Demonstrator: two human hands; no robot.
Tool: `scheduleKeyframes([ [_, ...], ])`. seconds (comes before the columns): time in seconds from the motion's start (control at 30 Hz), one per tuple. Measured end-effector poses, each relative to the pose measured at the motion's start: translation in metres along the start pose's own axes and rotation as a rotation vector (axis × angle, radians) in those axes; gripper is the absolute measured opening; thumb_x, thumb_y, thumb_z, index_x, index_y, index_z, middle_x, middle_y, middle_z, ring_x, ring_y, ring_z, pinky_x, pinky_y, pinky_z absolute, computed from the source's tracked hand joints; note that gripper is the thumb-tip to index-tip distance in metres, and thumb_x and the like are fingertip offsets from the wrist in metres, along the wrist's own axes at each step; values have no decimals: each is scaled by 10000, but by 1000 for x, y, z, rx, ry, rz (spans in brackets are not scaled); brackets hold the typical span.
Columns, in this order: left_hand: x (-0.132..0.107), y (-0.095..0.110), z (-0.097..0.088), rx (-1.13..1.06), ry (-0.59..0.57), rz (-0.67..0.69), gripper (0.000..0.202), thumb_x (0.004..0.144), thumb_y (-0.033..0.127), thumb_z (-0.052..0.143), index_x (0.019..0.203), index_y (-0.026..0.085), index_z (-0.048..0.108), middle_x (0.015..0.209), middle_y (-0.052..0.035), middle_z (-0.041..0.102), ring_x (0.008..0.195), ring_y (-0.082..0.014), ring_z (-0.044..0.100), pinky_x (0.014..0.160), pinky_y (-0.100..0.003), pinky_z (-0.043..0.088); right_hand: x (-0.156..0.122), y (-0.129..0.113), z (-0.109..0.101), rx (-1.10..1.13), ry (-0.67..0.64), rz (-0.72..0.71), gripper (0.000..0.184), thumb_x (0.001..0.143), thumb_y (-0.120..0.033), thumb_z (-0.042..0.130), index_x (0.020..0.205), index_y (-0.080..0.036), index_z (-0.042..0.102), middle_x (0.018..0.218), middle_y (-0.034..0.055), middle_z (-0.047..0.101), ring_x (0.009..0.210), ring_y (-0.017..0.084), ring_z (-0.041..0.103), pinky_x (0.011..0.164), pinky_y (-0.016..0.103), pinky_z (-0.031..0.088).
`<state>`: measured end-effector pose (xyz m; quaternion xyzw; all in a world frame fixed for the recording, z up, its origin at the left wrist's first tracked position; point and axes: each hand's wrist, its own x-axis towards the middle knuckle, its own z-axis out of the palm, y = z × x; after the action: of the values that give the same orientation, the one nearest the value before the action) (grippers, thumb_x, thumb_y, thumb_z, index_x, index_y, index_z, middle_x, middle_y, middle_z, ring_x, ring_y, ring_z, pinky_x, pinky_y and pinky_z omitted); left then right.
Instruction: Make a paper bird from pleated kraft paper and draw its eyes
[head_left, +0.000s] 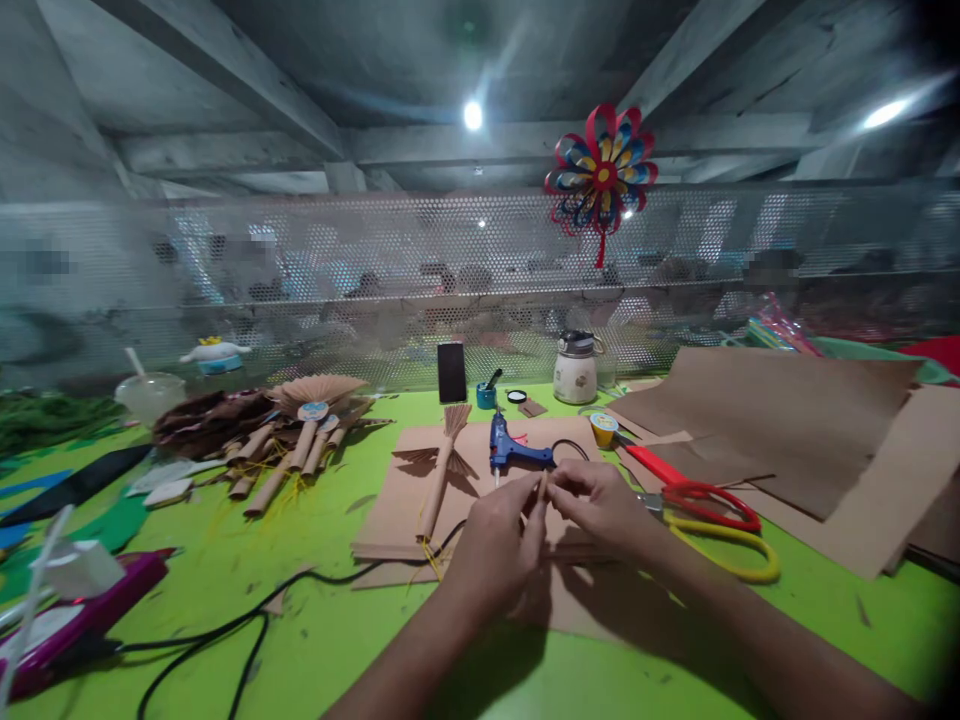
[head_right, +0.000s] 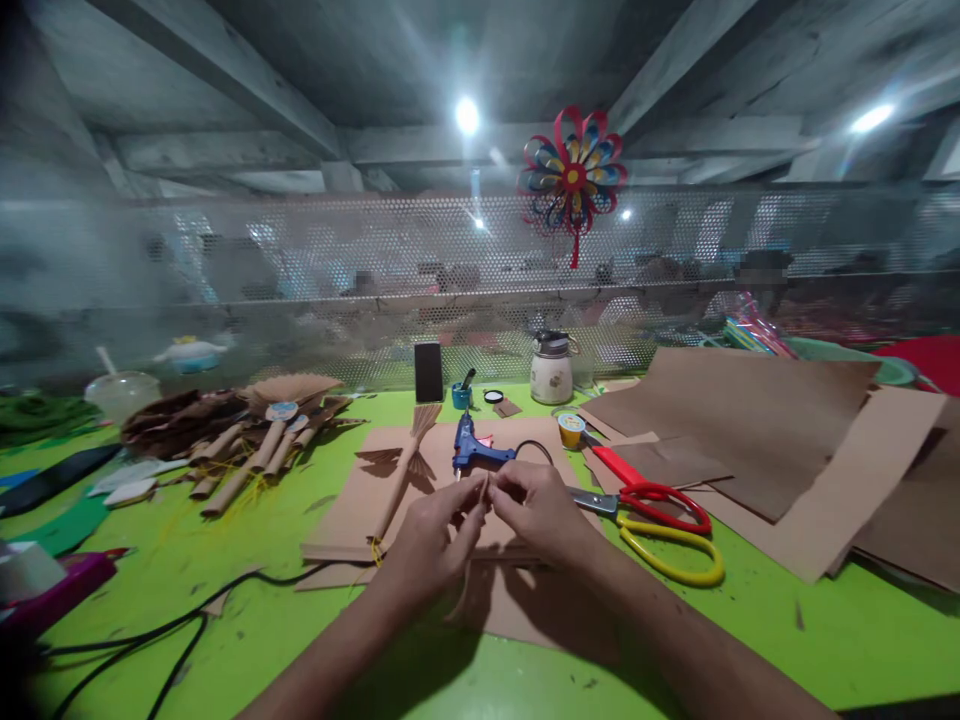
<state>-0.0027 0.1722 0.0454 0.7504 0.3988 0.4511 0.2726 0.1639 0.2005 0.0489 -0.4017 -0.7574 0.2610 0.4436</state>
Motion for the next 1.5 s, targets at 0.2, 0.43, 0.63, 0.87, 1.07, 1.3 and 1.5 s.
scheduleKeyframes([
  [0.2, 11, -3, 0, -535, -105, -398, 254, 793, 386, 607, 896, 154, 592, 748, -79, 686, 613, -206, 668, 501, -273, 478, 1, -4, -5, 201, -93, 137, 264, 795, -392, 640, 656, -168, 618, 615, 4, 575, 583, 138, 536, 553, 260, 407],
  [0.43, 11, -1, -4, -811, -158, -511, 267, 719, 332, 703, 806, 155, 523, 764, -105, 721, 637, -202, 691, 524, -251, 490, 1, -1, -8, 531, -218, 284, 314, 758, -438, 708, 745, -132, 639, 595, -11, 595, 571, 118, 559, 605, 266, 418],
  [0.63, 9, 0, -4, -762, -144, -465, 272, 741, 342, 706, 834, 146, 542, 815, -117, 724, 684, -209, 699, 535, -252, 492, 2, 5, -10, 616, -238, 210, 189, 776, -315, 708, 790, -131, 664, 668, -1, 613, 617, 123, 588, 644, 282, 446],
  [0.87, 7, 3, 0, -753, -130, -447, 387, 686, 364, 774, 889, 136, 536, 881, -132, 717, 783, -244, 703, 573, -275, 503, 2, 10, -10, 724, -219, 187, 171, 797, -251, 683, 897, -112, 692, 714, 28, 631, 626, 116, 546, 645, 277, 447],
  [1.07, 8, 0, 0, -751, -132, -469, 452, 630, 337, 819, 925, 129, 546, 893, -135, 720, 779, -249, 704, 582, -283, 512, 3, 3, -6, 742, -179, 174, 384, 901, -453, 536, 800, -107, 666, 670, 35, 600, 595, 112, 510, 602, 269, 405],
  [1.3, 7, 0, 2, -702, -169, -482, 424, 617, 372, 823, 873, 130, 587, 849, -118, 728, 741, -227, 703, 598, -287, 519, 0, 2, -2, 558, -118, 223, 306, 756, -421, 703, 686, -142, 600, 578, -15, 557, 543, 114, 493, 571, 271, 384],
  [1.5, 8, -5, 3, -618, -187, -543, 330, 628, 346, 805, 725, 139, 566, 686, -82, 715, 605, -165, 665, 540, -239, 462, 1, 5, 1, 435, -13, 192, 292, 735, -379, 691, 599, -159, 556, 555, -33, 507, 537, 100, 438, 542, 256, 326],
])
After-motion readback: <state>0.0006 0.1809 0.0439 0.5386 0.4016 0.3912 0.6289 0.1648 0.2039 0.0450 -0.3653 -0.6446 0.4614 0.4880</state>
